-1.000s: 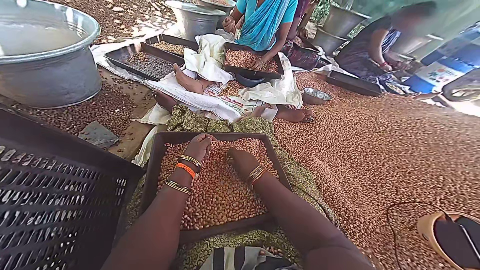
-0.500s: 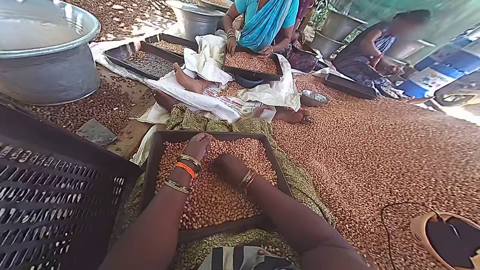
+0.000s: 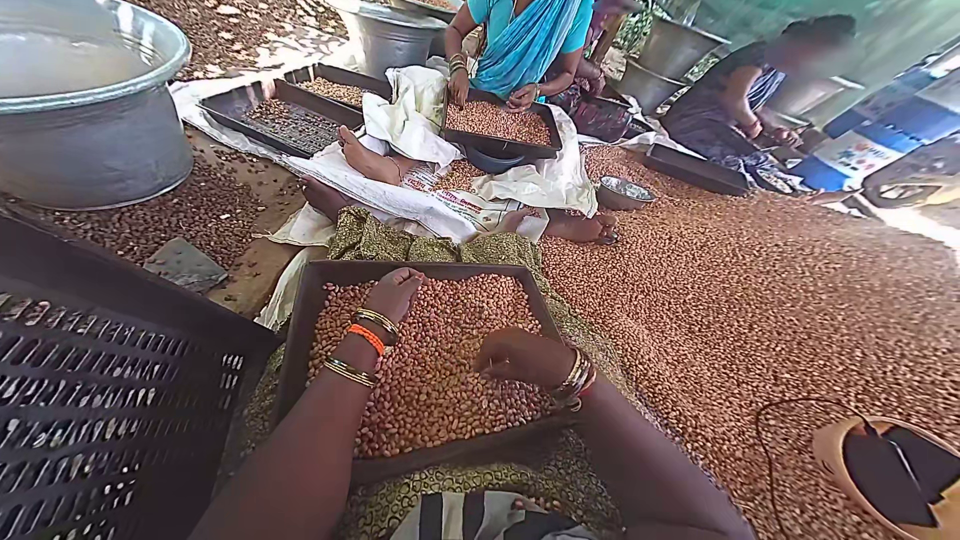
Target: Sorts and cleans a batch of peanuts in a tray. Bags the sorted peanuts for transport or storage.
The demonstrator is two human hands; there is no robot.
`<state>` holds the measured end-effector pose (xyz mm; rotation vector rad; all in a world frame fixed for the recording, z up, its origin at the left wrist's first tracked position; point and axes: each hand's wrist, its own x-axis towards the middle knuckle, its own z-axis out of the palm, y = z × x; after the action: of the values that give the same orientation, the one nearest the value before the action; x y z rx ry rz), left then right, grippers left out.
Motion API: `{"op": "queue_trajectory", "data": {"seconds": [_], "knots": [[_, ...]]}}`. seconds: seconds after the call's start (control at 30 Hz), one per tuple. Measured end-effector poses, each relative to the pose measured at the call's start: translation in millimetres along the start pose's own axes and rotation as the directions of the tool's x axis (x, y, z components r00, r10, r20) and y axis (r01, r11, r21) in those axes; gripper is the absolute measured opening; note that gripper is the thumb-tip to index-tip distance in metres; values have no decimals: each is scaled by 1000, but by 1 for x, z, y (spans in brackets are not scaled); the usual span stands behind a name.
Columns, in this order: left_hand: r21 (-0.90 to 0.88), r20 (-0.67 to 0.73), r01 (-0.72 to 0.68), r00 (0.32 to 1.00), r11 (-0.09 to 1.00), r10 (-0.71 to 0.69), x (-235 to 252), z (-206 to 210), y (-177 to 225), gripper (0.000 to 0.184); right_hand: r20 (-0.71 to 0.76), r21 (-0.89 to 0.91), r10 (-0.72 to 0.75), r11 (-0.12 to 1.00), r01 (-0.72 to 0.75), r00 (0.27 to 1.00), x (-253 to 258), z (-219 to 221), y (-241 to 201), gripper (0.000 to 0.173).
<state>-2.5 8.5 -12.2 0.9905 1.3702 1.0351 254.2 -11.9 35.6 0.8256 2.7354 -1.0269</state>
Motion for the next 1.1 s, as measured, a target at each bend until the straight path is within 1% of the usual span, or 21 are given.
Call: {"op": "queue_trajectory", "data": {"seconds": [0.07,0.1,0.17,0.2,0.23,0.3,0.37,0.4,0.43,0.5,0.53,0.57,0.67,0.73,0.8,0.9,0.97,1.0,1.03,1.07,1.1], "knots": [[38,64,30,997,999,-32,-4,1,3,24,-105,-42,54,997,-59,993,19,9,-1,20],[63,104,43,993,997,-49,-5,1,3,24,-131,-62,48,997,-56,990,27,14,0,20],[122,182,41,981,992,-63,-6,2,2,24,-108,-95,-4,995,-6,994,39,21,7,17],[159,216,26,974,987,-61,-6,2,1,23,-66,-113,-12,994,4,998,42,22,10,16],[206,247,13,967,979,-65,-6,1,1,23,-30,-137,14,990,-18,999,44,22,12,16],[272,278,-5,958,962,-73,-4,2,1,22,14,-189,179,967,-174,984,43,18,16,19],[292,291,-8,953,956,-81,-5,5,2,23,-47,-228,327,917,-328,944,40,14,20,20],[285,298,-16,952,958,-73,-4,6,2,23,-95,-237,353,900,-366,931,38,12,20,20],[283,303,-23,951,959,-67,-4,6,3,23,-137,-234,335,903,-359,932,36,11,21,20],[275,302,-24,951,961,-63,-4,6,1,22,-176,-167,211,956,-241,961,33,12,19,17],[270,299,-23,952,963,-61,-4,6,1,22,-167,-130,153,976,-175,974,34,14,18,16],[268,296,-20,953,963,-63,-5,6,1,22,-139,-114,128,983,-144,982,35,16,15,15],[272,282,-22,958,962,-58,-5,4,0,21,-33,-163,198,966,-201,980,44,23,9,19],[280,274,-35,961,959,-45,-3,3,-1,21,-17,-185,195,963,-195,981,46,25,9,21],[289,269,-47,962,956,-34,-1,2,-3,21,-40,-182,178,966,-182,983,45,26,12,22],[297,264,-50,964,954,-31,-1,1,-2,21,-105,-86,193,976,-202,976,39,19,17,22],[300,265,-43,963,953,-40,-2,1,-2,21,-76,37,167,986,-165,983,29,10,16,21],[302,265,-43,963,952,-40,-2,1,-1,22,-31,141,93,986,-88,995,21,6,17,21],[305,265,-44,963,951,-40,-1,1,-1,22,43,264,-23,964,11,999,12,4,18,24],[309,264,-48,964,950,-38,-1,0,-2,22,147,401,-163,911,91,976,4,3,18,29],[310,262,-47,964,950,-37,0,0,-2,22,251,522,-310,841,142,917,0,3,19,35]]}}
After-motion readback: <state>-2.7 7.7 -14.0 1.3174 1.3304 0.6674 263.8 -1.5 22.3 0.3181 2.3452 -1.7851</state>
